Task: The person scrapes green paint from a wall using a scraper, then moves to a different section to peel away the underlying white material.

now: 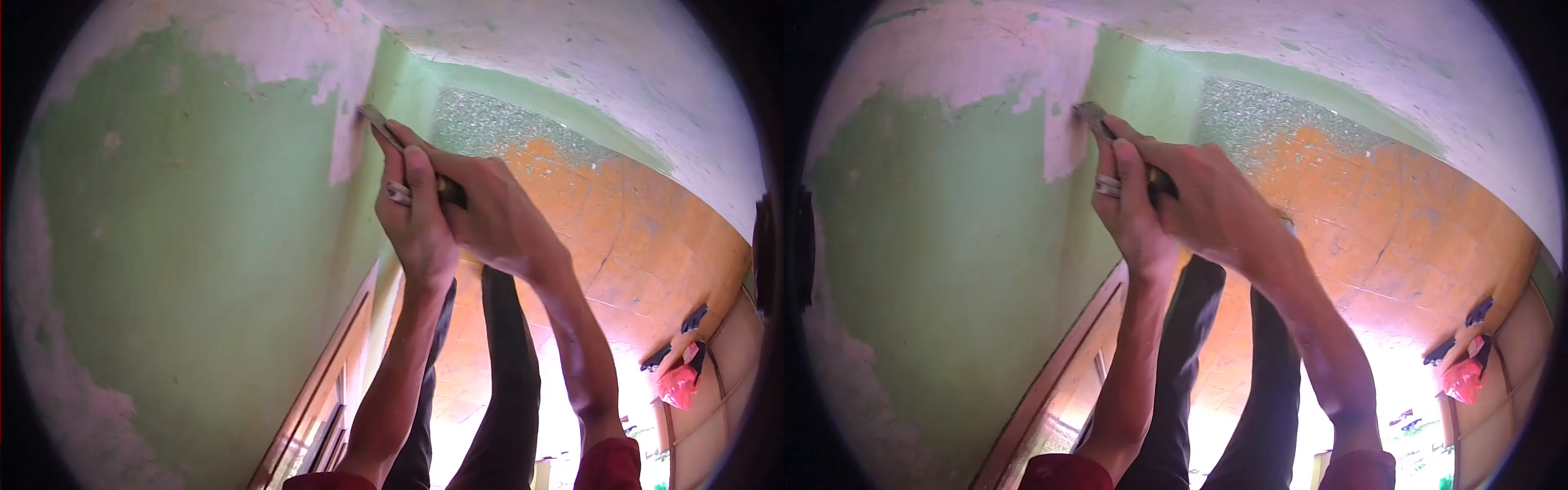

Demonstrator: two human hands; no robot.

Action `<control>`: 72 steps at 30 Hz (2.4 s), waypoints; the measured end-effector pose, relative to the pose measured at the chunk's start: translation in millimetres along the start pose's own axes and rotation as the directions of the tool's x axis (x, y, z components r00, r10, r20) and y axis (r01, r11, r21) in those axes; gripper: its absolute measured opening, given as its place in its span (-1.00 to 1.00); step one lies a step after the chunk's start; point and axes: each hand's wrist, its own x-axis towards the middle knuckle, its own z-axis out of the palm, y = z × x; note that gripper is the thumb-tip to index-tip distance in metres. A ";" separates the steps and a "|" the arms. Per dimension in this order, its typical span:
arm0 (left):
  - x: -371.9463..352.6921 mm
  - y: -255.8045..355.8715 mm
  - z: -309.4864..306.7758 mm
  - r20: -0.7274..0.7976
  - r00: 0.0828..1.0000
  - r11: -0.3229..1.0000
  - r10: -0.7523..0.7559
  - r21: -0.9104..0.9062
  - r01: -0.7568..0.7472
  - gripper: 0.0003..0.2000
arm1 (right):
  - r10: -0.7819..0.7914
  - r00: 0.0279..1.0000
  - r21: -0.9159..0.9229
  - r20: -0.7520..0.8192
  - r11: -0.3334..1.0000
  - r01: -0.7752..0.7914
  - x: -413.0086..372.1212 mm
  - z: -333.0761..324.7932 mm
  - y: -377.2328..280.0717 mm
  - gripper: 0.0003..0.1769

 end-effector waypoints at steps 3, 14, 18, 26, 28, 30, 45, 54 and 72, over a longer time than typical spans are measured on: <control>-26.6 1.0 -22.9 -0.067 0.996 0.993 0.067 0.102 -0.060 -0.49 | -0.083 0.996 -0.027 -0.046 0.996 0.082 -22.9 32.7 4.8 -0.42; -18.4 -3.3 -28.0 0.059 0.992 0.992 0.115 0.050 -0.118 -0.46 | -0.052 0.997 -0.059 -0.064 0.997 0.048 -17.0 30.9 6.1 -0.30; 28.2 6.9 1.5 0.133 0.987 0.987 0.086 0.120 -0.102 -0.50 | -0.054 0.996 -0.049 -0.070 0.997 0.051 19.0 2.5 11.2 -0.41; 27.0 13.0 4.6 0.178 0.984 0.998 0.017 0.056 -0.028 -0.46 | 0.022 0.996 -0.003 -0.090 1.000 -0.022 19.1 -3.4 5.1 -0.53; -0.9 13.4 -5.9 0.093 0.996 0.994 0.015 0.108 -0.025 -0.46 | -0.013 0.994 0.005 -0.105 1.000 0.014 -3.8 18.6 12.9 -0.55; -29.2 14.7 -22.0 0.007 1.000 0.993 0.006 0.119 -0.007 -0.46 | -0.020 0.999 0.029 -0.049 0.999 0.021 -27.6 35.4 4.4 -0.41; -151.5 -101.1 -145.1 0.142 0.781 0.111 -0.608 0.989 -0.094 -0.61 | 0.614 0.745 -0.245 -0.259 0.705 -0.666 -280.4 47.3 266.4 -0.35; -192.8 -91.6 -181.6 -0.038 0.751 0.128 -0.659 0.978 0.162 -0.62 | 0.927 0.275 0.111 -0.254 0.310 -0.944 -473.9 24.0 244.5 -0.32; -8.8 -17.5 -40.4 0.151 0.888 0.893 -0.435 0.196 0.405 -0.46 | 0.190 0.969 0.115 -0.160 0.978 -0.172 -28.9 28.4 33.4 -0.27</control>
